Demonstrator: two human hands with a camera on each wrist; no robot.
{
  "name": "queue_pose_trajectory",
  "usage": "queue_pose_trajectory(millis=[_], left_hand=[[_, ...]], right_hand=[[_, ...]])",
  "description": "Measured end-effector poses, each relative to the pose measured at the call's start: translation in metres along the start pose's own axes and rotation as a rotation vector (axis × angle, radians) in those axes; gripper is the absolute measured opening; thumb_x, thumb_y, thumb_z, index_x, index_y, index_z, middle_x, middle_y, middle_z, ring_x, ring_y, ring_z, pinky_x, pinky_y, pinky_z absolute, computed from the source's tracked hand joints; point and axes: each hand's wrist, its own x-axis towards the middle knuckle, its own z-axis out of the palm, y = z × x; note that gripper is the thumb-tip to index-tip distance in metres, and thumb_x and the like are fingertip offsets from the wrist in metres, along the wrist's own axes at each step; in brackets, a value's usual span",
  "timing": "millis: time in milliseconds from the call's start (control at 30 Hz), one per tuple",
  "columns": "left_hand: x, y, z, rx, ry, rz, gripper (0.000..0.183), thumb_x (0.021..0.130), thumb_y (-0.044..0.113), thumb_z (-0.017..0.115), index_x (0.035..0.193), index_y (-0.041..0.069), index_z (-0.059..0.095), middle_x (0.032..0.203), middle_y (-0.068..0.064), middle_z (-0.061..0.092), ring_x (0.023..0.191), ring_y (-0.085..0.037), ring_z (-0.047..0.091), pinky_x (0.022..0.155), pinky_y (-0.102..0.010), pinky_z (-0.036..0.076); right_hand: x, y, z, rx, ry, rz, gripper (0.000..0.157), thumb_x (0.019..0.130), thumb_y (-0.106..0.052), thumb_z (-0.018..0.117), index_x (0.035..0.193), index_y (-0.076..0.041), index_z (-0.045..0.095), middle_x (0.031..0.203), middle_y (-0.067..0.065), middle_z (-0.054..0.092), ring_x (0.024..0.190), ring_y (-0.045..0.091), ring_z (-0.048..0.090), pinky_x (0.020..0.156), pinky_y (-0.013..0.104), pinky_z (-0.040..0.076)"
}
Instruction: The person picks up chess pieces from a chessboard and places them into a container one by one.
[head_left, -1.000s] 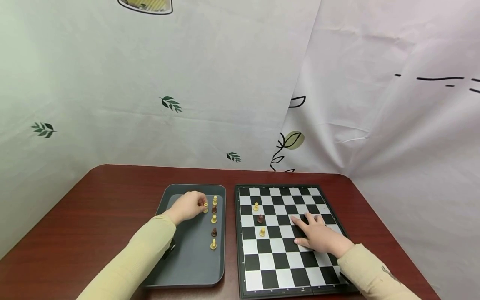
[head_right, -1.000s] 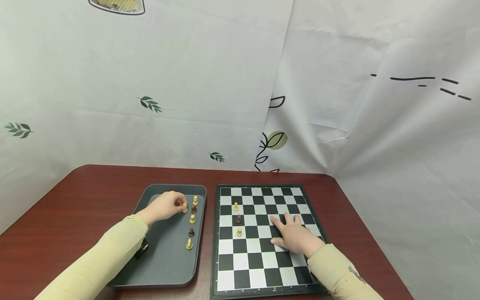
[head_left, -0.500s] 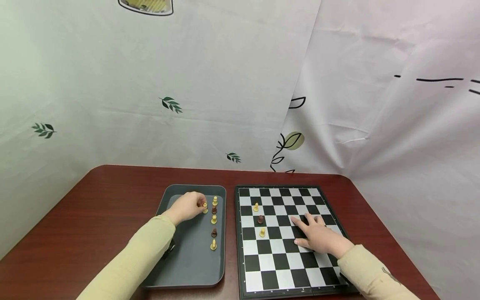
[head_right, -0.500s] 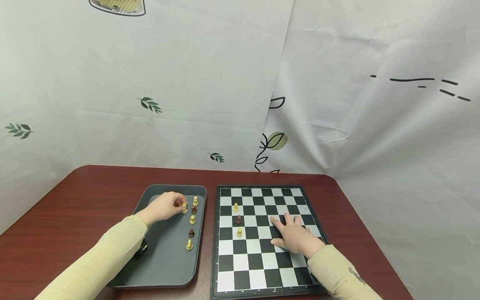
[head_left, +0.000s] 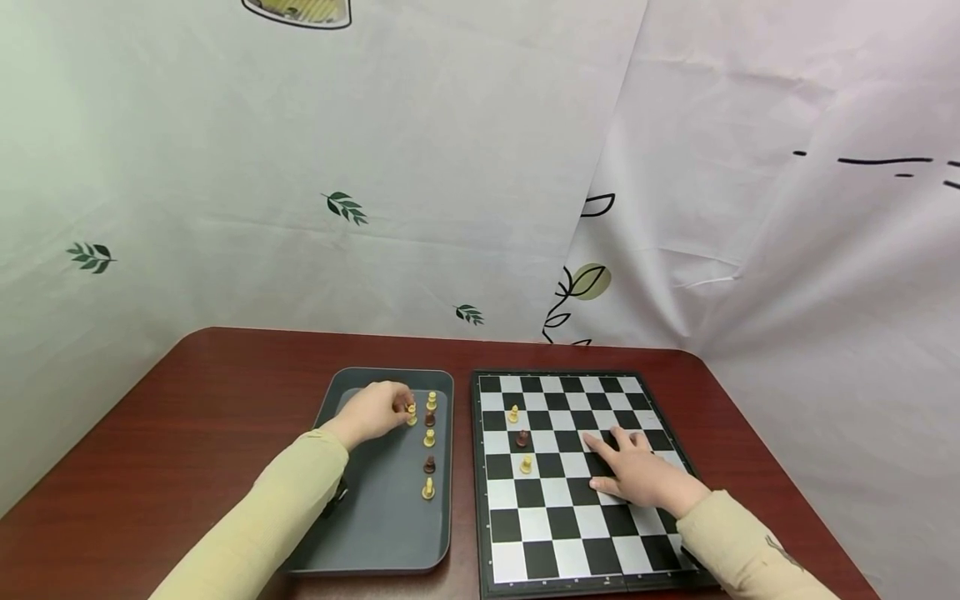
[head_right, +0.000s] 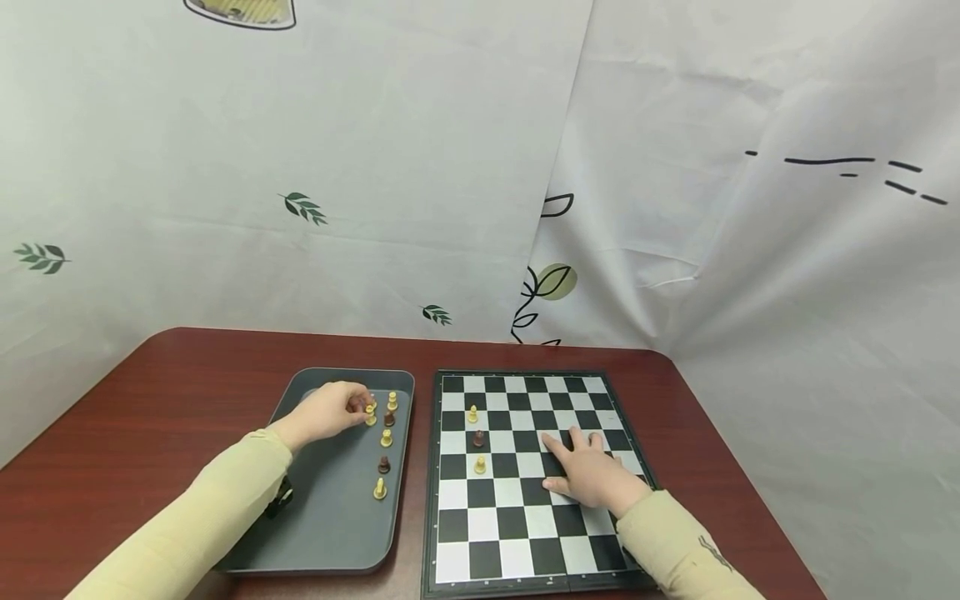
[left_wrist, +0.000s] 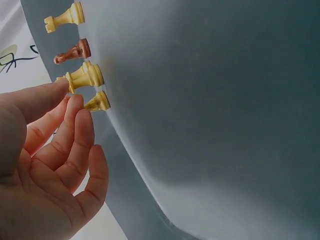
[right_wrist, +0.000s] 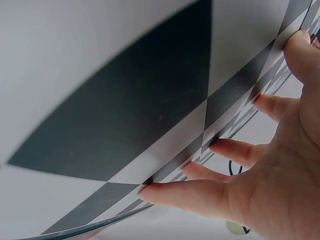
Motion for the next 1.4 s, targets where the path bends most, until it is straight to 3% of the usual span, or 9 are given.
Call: queue_pose_trajectory(millis=[533, 933, 1400], left_hand=[[-0.005, 0.017, -0.01, 0.017, 0.023, -0.028, 0.009, 0.086, 0.009, 0.066, 0.094, 0.005, 0.065, 0.075, -0.001, 0.062, 0.061, -0.011, 0.055, 0.055, -0.029, 0.044], [-0.005, 0.028, -0.006, 0.005, 0.028, 0.001, 0.015, 0.085, 0.009, 0.069, 0.098, 0.003, 0.065, 0.078, -0.003, 0.063, 0.063, -0.011, 0.055, 0.059, -0.03, 0.045], [-0.008, 0.054, 0.001, -0.023, 0.02, 0.062, 0.013, 0.084, 0.012, 0.071, 0.095, 0.006, 0.067, 0.074, 0.003, 0.06, 0.06, -0.009, 0.049, 0.058, -0.026, 0.042]], right_hand=[[-0.001, 0.0, 0.0, -0.005, 0.018, -0.015, 0.068, 0.087, -0.044, 0.061, 0.141, -0.009, 0.042, 0.139, 0.032, 0.032, 0.123, 0.054, 0.032, 0.081, 0.06, 0.045], [-0.001, 0.0, 0.0, -0.013, 0.023, -0.027, 0.066, 0.087, -0.043, 0.062, 0.14, -0.008, 0.042, 0.137, 0.031, 0.034, 0.122, 0.053, 0.033, 0.081, 0.06, 0.045], [-0.001, 0.001, 0.001, -0.015, 0.015, -0.013, 0.067, 0.087, -0.044, 0.061, 0.141, -0.01, 0.042, 0.139, 0.03, 0.033, 0.123, 0.053, 0.032, 0.079, 0.059, 0.046]])
